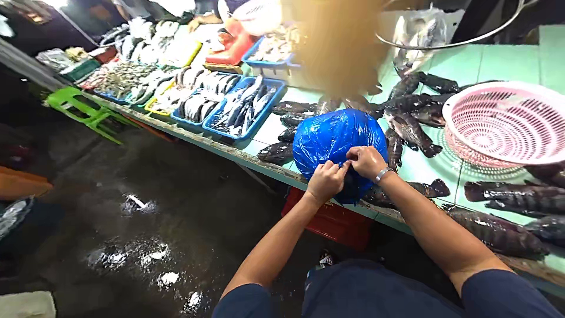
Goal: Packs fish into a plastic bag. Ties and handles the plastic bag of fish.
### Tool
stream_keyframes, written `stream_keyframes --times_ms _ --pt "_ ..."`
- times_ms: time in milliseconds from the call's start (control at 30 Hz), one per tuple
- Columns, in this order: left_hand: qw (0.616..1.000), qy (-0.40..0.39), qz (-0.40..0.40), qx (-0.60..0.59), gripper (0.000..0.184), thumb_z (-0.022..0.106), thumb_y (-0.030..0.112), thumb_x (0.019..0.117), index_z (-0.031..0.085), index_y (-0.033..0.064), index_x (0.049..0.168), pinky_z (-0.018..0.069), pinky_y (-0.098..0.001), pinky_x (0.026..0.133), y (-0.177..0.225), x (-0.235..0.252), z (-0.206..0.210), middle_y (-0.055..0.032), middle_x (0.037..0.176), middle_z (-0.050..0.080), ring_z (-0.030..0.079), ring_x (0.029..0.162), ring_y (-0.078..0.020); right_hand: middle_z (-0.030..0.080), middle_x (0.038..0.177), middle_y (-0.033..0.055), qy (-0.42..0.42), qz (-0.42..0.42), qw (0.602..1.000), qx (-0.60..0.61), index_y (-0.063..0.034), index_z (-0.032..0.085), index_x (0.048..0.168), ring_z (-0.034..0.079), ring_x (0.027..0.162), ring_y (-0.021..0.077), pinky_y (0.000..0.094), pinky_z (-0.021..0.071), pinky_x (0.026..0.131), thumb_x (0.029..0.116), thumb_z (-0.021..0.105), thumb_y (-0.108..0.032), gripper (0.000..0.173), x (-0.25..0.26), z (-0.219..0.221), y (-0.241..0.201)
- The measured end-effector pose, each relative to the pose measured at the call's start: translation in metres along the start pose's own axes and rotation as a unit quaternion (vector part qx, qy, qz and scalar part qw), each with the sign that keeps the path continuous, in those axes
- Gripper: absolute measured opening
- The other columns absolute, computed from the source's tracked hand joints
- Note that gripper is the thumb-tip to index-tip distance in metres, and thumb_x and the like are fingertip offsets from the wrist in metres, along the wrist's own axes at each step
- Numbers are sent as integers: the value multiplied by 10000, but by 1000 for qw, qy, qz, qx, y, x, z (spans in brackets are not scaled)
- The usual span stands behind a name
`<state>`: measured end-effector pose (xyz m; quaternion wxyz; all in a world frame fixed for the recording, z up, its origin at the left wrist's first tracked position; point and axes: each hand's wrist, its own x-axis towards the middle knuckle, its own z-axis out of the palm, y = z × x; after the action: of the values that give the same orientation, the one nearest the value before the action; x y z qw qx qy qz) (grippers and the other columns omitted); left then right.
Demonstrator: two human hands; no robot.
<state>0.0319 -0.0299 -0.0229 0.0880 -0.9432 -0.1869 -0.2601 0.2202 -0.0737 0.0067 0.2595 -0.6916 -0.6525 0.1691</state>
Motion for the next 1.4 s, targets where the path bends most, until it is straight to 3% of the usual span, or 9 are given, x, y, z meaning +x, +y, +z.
stream_keyframes --times_ms 167,367,467,633,833,933,1067,1267,1400 --pt "997 55 -5 -49 362 630 59 926 724 82 1274 585 -396 712 4 3 8 -118 1006 741 693 833 -280 740 1102 122 137 -123 954 237 0 717 1106 704 1046 186 406 561 980 962 540 42 233 -8 32 27" --pt "997 66 0 -47 303 642 56 919 754 66 1200 591 -404 720 -2 3 16 -126 975 751 710 828 -286 721 1003 159 -73 -15 996 43 -51 703 1084 696 961 344 598 535 844 972 577 -76 170 5 -3 14" --pt "993 -105 -44 -40 188 590 123 963 743 64 1054 574 -479 706 2 17 -11 -131 848 702 698 865 -334 722 933 127 -51 30 998 28 -77 713 996 699 908 326 603 543 796 903 655 -114 116 7 2 11" --pt "855 -457 -118 -216 310 552 300 1056 745 63 1110 522 -578 911 -13 57 -45 -161 1022 728 686 1012 -325 741 1002 99 212 -62 943 250 -3 701 1100 723 903 163 399 611 861 1001 606 -147 199 -32 37 16" --pt "724 -412 -194 -519 368 377 160 1040 718 58 944 499 -273 760 -33 55 -45 39 818 648 585 778 -33 675 1047 138 348 -215 912 -9 -85 741 1079 633 1031 315 488 518 917 889 754 -356 332 -73 74 -2" --pt "757 -435 -147 -465 343 384 136 1074 709 47 1140 495 -271 766 -40 59 -53 8 874 661 594 804 -48 706 986 154 338 -225 914 -15 -19 752 1032 693 926 281 405 596 839 929 675 -72 139 -72 72 0" --pt "880 -408 77 -231 386 480 -40 1000 692 76 1301 408 -534 1103 -40 64 -55 -123 1177 725 627 1203 -296 711 947 163 291 -155 944 1 -7 752 979 717 884 288 423 615 789 902 645 -2 132 -74 62 3" --pt "918 -255 304 -26 253 528 -11 988 729 108 1086 483 -511 890 -49 70 -42 -91 979 715 641 1071 -332 688 896 176 266 -72 961 -29 -9 722 1016 708 778 315 467 609 688 983 632 -84 122 -69 68 -2" --pt "948 -238 198 -75 224 562 -33 961 743 83 1024 490 -563 831 -70 53 -33 -110 959 722 636 1090 -371 700 882 167 198 -8 966 -167 -60 713 1008 699 736 351 520 552 597 979 579 -112 147 -82 79 15"
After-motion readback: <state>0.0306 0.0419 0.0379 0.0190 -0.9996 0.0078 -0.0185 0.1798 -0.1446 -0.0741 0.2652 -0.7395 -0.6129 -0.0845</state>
